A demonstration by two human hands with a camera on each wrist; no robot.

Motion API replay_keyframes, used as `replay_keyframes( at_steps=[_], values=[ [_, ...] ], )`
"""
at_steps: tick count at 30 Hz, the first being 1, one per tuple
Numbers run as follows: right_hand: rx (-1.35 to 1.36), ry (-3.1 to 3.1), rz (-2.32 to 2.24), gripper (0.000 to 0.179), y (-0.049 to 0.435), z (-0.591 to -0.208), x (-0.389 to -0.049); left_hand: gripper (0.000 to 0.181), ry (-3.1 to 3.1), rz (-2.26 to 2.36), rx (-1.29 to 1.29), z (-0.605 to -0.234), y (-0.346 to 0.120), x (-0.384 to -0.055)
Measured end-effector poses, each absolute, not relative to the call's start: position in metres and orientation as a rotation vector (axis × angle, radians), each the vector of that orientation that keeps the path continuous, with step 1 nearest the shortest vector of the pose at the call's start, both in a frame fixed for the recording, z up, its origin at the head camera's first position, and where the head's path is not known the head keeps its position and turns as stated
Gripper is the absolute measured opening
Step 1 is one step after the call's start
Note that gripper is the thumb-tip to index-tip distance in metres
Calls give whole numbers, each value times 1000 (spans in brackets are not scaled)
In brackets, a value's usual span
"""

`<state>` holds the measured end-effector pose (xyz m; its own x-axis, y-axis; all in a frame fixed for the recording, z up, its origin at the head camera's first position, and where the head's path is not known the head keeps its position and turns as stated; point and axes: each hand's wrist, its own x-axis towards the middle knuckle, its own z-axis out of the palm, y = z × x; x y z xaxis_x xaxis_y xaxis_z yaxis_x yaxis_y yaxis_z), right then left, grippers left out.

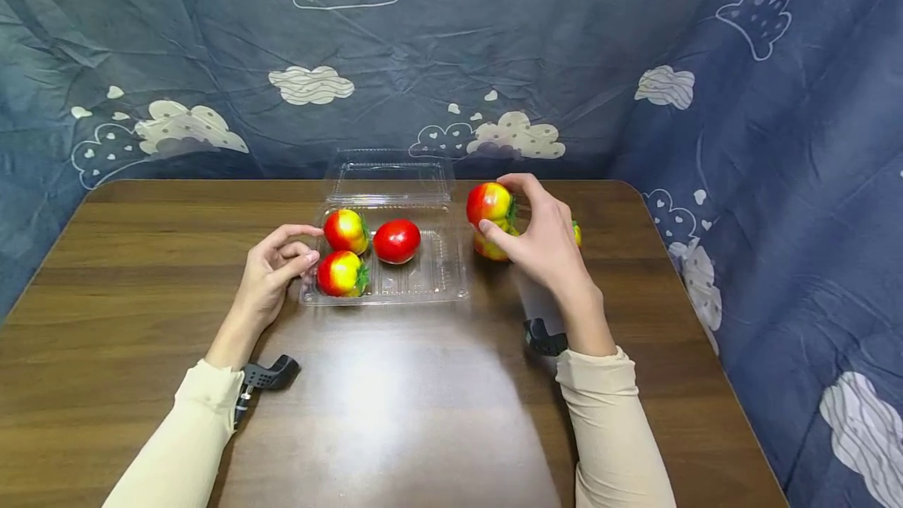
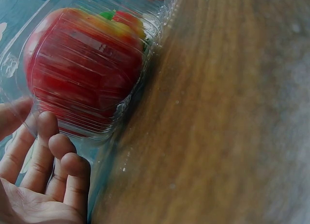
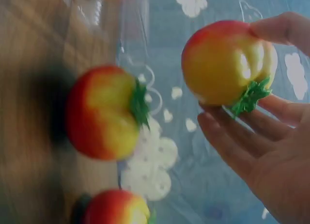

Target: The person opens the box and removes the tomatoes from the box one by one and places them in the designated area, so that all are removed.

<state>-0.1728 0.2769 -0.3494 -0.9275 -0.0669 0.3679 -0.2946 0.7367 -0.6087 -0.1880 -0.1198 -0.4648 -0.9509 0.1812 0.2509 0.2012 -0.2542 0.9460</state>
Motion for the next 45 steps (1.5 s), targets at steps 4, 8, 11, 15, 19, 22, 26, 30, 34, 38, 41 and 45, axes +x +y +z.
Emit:
replay_keyframes(
  at_steps=[4,8,11,15,19,22,26,30,34,38,41,45],
  values=[
    [215,-2598,944,57,288,-345,-177,32,-1901,-2425,-454,-463,-125,-186],
    [126,-2585,872,58,307,-340,-172,33,-1918,-2426,-449,-463,-122,-186],
    [69,-2588,839,58,319,-336,-170,34,-1911,-2431,-452,-464,-119,-187],
    [-13,-2596,826,59,330,-336,-168,34,-1904,-2438,-458,-464,-117,-187],
    [-126,-2605,819,66,339,-335,-166,34,-1907,-2442,-463,-464,-117,-187],
    [-194,-2608,824,71,346,-335,-165,34,-1902,-2436,-457,-464,-117,-187],
    [-256,-2612,837,74,356,-337,-168,34,-1891,-2436,-458,-464,-118,-187],
    [-304,-2597,846,74,365,-342,-170,34,-1888,-2442,-456,-464,-118,-186],
    [-334,-2572,845,69,374,-346,-171,33,-1887,-2444,-463,-465,-118,-186],
    [-368,-2576,843,68,382,-351,-172,34,-1877,-2451,-467,-464,-117,-187],
    [-393,-2583,849,69,388,-356,-173,34,-1887,-2451,-460,-463,-117,-188],
    [-430,-2594,866,71,393,-360,-175,33,-1904,-2436,-449,-462,-118,-188]
  ],
)
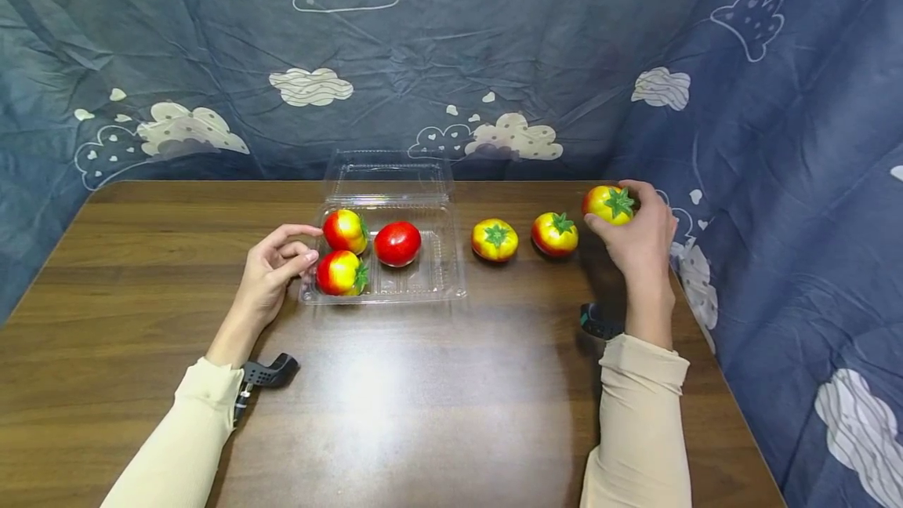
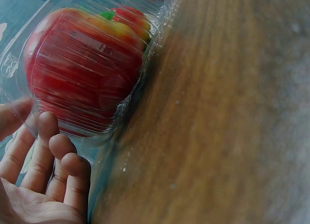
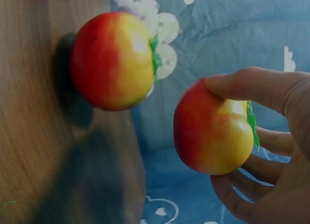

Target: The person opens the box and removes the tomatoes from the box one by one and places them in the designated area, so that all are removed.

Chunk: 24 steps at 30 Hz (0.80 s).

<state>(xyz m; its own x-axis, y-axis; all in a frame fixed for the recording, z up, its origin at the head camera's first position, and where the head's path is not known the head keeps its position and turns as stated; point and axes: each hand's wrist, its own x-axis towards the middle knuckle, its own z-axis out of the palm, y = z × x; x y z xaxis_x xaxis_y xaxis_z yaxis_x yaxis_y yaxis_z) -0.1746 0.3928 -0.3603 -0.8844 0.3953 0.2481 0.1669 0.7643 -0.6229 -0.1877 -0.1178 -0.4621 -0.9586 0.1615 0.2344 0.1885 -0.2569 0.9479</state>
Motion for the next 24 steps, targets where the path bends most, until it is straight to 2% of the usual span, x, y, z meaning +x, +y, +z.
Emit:
replay_keyframes(
  at_steps=[24],
  values=[
    [-495,-2678,844,70,413,-401,-184,33,-1907,-2424,-456,-461,-118,-188]
  ],
)
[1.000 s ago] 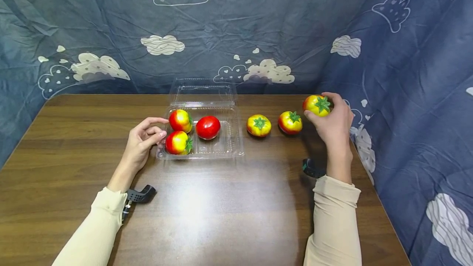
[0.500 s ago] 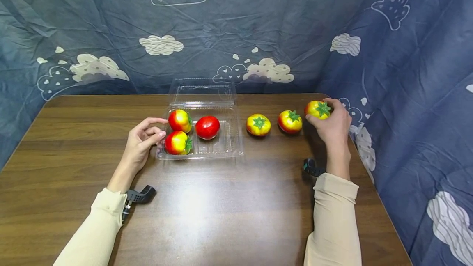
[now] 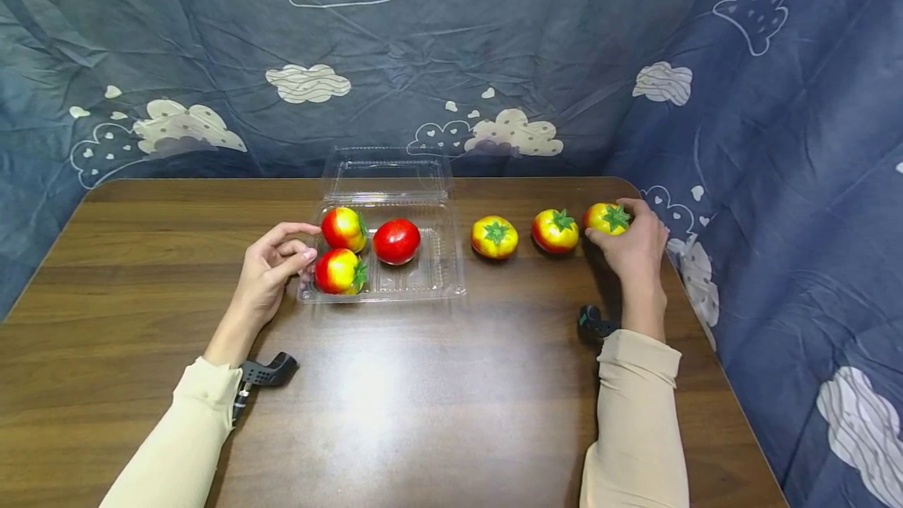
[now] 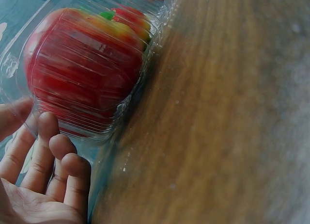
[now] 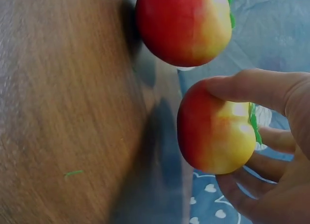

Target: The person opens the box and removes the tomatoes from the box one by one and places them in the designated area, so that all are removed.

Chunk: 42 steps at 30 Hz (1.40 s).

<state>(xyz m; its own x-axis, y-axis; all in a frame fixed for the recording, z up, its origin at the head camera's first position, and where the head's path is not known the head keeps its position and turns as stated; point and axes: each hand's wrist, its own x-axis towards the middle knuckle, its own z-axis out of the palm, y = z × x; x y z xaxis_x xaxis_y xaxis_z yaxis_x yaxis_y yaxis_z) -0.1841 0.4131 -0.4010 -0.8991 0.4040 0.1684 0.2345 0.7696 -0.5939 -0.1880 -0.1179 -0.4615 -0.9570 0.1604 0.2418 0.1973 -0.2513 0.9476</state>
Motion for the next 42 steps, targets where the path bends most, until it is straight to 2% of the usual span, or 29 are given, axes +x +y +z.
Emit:
replay_keyframes(
  at_steps=[8,18,35,42],
  values=[
    [-453,-2716,871,72,411,-407,-185,33,-1917,-2410,-462,-459,-125,-190],
    [-446,-2752,884,75,422,-384,-181,34,-1914,-2415,-483,-468,-110,-191],
    [-390,-2583,872,60,398,-371,-174,34,-1958,-2395,-510,-470,-118,-187],
    [-275,-2539,870,56,373,-358,-173,34,-1956,-2404,-517,-470,-121,-185]
  ],
)
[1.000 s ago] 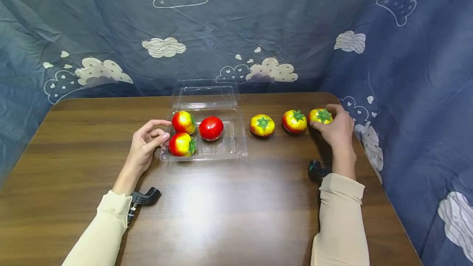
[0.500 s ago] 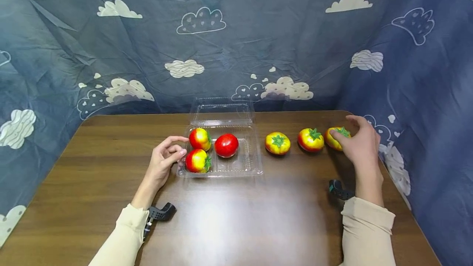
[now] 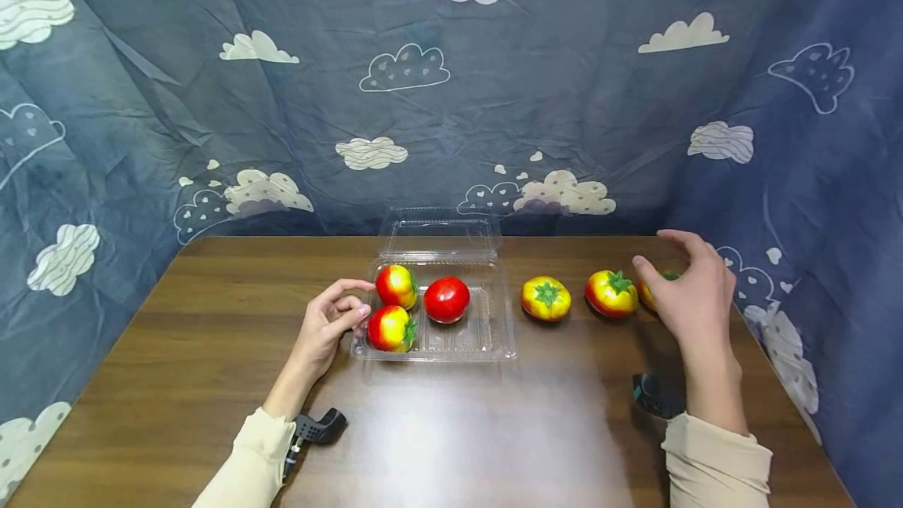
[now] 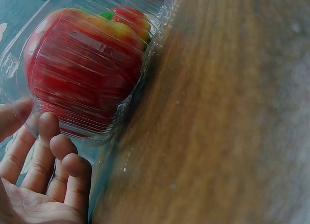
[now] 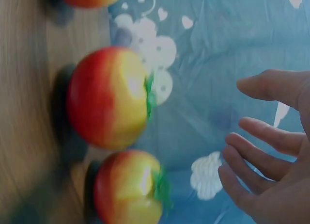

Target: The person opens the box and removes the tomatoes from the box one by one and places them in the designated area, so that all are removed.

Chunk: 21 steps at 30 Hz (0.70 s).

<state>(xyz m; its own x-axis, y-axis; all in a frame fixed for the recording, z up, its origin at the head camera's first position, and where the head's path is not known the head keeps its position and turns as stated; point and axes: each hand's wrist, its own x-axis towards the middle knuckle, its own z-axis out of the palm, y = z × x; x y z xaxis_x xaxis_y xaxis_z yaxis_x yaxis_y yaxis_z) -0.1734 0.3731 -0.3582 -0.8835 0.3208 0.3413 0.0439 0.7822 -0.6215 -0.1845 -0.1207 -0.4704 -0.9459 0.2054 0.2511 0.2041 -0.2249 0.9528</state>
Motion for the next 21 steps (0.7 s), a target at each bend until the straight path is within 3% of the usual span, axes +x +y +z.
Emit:
replay_keyframes(
  at_steps=[21],
  values=[
    [94,-2527,885,47,310,-354,-174,34,1969,2401,517,-471,-121,-185]
  ],
)
